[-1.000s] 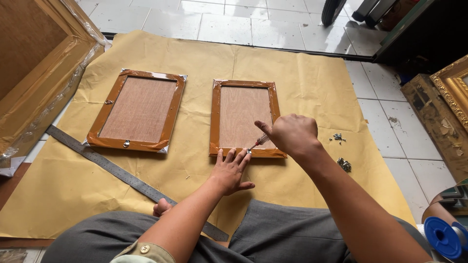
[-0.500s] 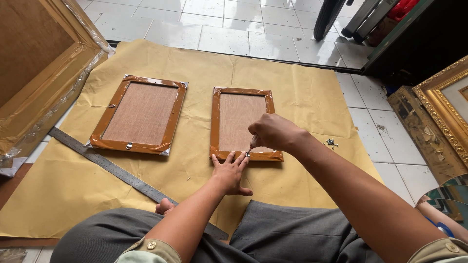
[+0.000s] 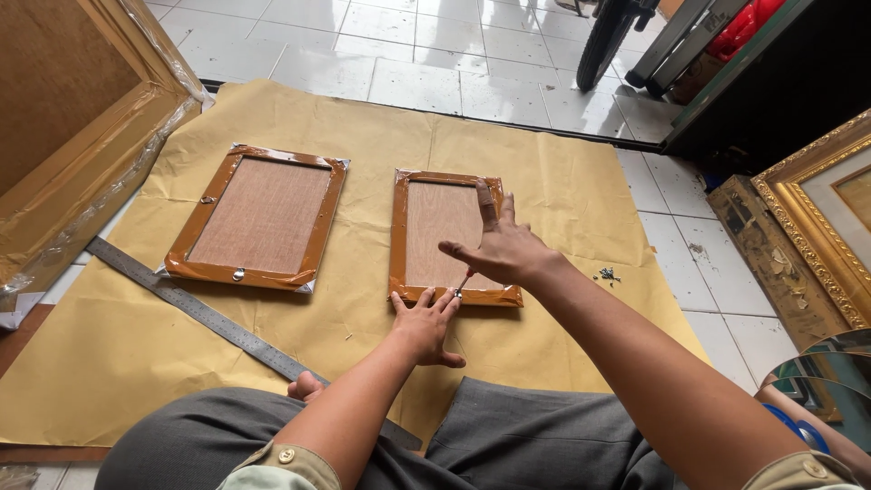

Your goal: The person sits on the floor and uses a screwdriver to attach metal hanging hardware to the back of two wooden picture frames. They pick up the frames, position them, and tighten screws to secure the hardware.

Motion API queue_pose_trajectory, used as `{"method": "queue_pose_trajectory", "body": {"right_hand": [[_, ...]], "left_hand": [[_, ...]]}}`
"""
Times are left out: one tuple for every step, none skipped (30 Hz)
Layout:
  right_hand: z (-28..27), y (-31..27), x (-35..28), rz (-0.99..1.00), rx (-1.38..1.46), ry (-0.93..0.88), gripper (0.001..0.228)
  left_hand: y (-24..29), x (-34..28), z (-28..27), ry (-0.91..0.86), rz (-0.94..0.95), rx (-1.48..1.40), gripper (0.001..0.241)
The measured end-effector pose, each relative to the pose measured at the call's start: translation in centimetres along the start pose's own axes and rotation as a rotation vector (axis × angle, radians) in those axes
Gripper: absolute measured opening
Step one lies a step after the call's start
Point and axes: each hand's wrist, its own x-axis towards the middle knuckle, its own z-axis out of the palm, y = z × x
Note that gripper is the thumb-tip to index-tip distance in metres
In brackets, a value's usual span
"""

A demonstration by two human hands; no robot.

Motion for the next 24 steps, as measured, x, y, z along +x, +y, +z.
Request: {"method": "queue_pose_trajectory", "body": {"right_hand": [[0.8,0.7,1.4,0.002,-0.001,-0.001,0.119],[1.5,1.4,2.8,0.014,-0.102,0.017,0.11],[2.2,2.1,4.2,0.026,-0.202,0.035,0.106],[4.2,4.5,7.9,0.026,-0.201,0.035,0.106],[6.3,6.8,11.5,0.049,-0.393,0.021,0.069],[8.3,9.3,15.1,0.071,-0.587,0.006,0.039],[7.7,8.3,13.8,0.071,-0.586,0.005,0.039],[6.9,7.2,12.7,0.003,-0.563,0.021,0.035],[6.2,6.2,11.6,-0.066,-0.539,0.037,0.033],[6.0,6.1,10.8,-0.067,-0.542,0.038,0.033],[5.8,5.9,10.1,-0.191,-0.529,0.061,0.029],[5.6,5.7,9.4,-0.315,-0.513,0.084,0.028],[5.3,5.5,9.2,-0.317,-0.514,0.084,0.028],[5.0,5.5,8.8,-0.358,-0.473,0.085,0.024],[4.7,5.4,8.5,-0.398,-0.432,0.085,0.023],[4.9,5.5,8.6,-0.397,-0.433,0.083,0.023],[5.0,5.6,8.7,-0.416,-0.297,0.029,0.013],[5.0,5.7,8.8,-0.435,-0.163,-0.023,0.012],[4.7,5.5,8.6,-0.434,-0.165,-0.023,0.012],[4.2,5.3,8.3,-0.431,-0.131,-0.052,0.016],[3.8,5.2,8.1,-0.428,-0.096,-0.08,0.036],[4.6,5.6,8.9,-0.426,-0.101,-0.081,0.036],[5.4,6.0,9.8,-0.404,-0.075,-0.047,0.035],[6.2,6.3,10.7,-0.385,-0.049,-0.011,0.035]], "left_hand": [[0.1,0.0,0.1,-0.001,0.002,-0.001,0.118],[0.1,0.1,0.1,-0.001,-0.002,-0.002,0.117],[0.1,0.1,0.1,-0.001,-0.006,-0.002,0.117],[0.0,0.2,0.2,-0.002,-0.006,-0.001,0.117],[-0.1,0.3,0.4,0.007,-0.005,0.009,0.116],[0.0,0.3,0.5,0.016,-0.004,0.017,0.116],[-0.1,0.3,0.7,0.016,-0.003,0.017,0.116],[-0.2,0.5,0.7,0.018,0.001,0.023,0.117],[-0.3,0.6,0.8,0.021,0.005,0.029,0.117],[-0.4,0.8,0.9,0.023,0.005,0.028,0.117],[-0.4,1.0,1.0,0.014,0.009,0.029,0.12],[-0.5,1.2,1.1,0.005,0.012,0.03,0.123],[-0.6,1.1,0.9,0.006,0.01,0.03,0.123],[-0.5,1.0,0.8,0.009,0.015,0.033,0.124],[-0.5,0.9,0.7,0.012,0.02,0.037,0.125],[-0.5,1.0,0.9,0.011,0.021,0.035,0.125],[-0.4,1.0,1.0,0.011,0.02,0.042,0.125],[-0.4,1.1,1.1,0.012,0.019,0.049,0.125],[-0.4,0.9,0.9,0.013,0.02,0.048,0.125],[-0.4,0.9,0.7,0.014,0.016,0.049,0.124],[-0.4,0.8,0.5,0.014,0.012,0.051,0.123],[-0.3,0.8,0.7,0.016,0.014,0.047,0.123],[-0.3,0.8,0.8,0.017,0.014,0.046,0.123],[-0.4,0.9,0.8,0.019,0.012,0.047,0.124]]}}
